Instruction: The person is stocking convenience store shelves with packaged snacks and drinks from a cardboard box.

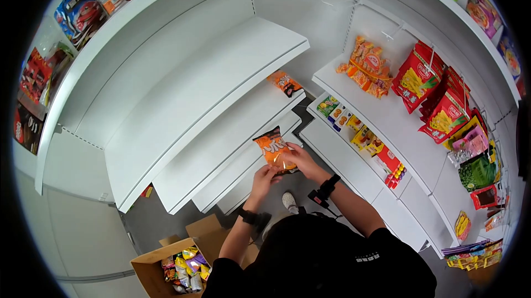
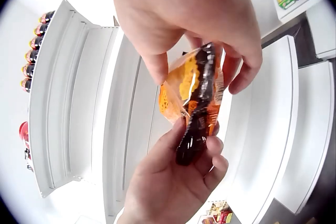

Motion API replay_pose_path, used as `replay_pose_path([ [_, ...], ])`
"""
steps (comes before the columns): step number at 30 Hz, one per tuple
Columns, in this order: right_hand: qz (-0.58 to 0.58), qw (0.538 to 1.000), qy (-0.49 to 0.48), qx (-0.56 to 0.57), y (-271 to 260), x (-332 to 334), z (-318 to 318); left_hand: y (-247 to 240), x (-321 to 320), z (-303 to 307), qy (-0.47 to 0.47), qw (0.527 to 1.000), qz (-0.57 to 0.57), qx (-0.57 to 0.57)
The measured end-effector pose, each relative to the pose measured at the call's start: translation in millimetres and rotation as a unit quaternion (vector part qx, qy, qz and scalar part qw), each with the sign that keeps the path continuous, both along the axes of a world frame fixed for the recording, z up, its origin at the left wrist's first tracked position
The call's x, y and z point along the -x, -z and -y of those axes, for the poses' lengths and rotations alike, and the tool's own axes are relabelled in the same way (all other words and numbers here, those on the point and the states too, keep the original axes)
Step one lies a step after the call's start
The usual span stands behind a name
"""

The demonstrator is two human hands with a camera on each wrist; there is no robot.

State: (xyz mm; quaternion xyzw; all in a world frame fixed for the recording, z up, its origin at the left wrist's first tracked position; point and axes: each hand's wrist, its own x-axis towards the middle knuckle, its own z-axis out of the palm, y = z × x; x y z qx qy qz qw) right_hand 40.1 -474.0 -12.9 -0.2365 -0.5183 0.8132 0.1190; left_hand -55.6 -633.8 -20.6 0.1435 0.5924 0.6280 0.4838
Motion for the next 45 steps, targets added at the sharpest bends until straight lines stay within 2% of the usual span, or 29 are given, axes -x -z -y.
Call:
replay_pose_path([
  [8, 0.135, 0.991, 0.019, 0.003, 5.7, 11.7, -38.0, 31.7, 65.0, -57.7, -0.041, 0.996, -0.075, -0.021],
  [11, 0.133, 0.991, 0.033, -0.002, 20.2, 11.4, -50.6, 47.6, 97.5, -83.8, -0.061, 0.992, -0.108, -0.036],
  [14, 0.138, 0.988, 0.066, 0.003, 12.7, 6.5, -54.4, 68.3, 131.4, -113.0, -0.064, 0.981, -0.183, -0.023],
  [17, 0.129, 0.988, 0.080, 0.009, 7.2, -0.2, -65.5, 78.9, 150.7, -146.4, -0.094, 0.985, -0.140, -0.031],
  [21, 0.120, 0.986, 0.108, 0.037, 4.0, -7.5, -77.4, 93.2, 170.3, -179.9, -0.076, 0.988, -0.132, 0.013],
  [24, 0.117, 0.985, 0.114, 0.049, 6.9, -12.1, -83.6, 102.4, 175.5, -198.7, -0.088, 0.993, -0.072, -0.027],
  [26, 0.114, 0.984, 0.122, 0.060, 7.3, -14.4, -86.6, 107.3, 177.1, -207.0, -0.093, 0.993, -0.074, -0.007],
  [31, 0.123, 0.982, 0.127, 0.063, 11.2, -22.4, -94.2, 97.4, 177.5, -220.7, -0.117, 0.993, -0.003, -0.007],
  [41, 0.130, 0.981, 0.126, 0.070, 25.8, -33.4, -108.9, 102.9, 185.2, -234.1, -0.102, 0.994, -0.005, -0.037],
  [45, 0.138, 0.979, 0.126, 0.078, 28.8, -35.9, -110.8, 88.9, 179.1, -236.3, -0.115, 0.993, -0.015, 0.001],
])
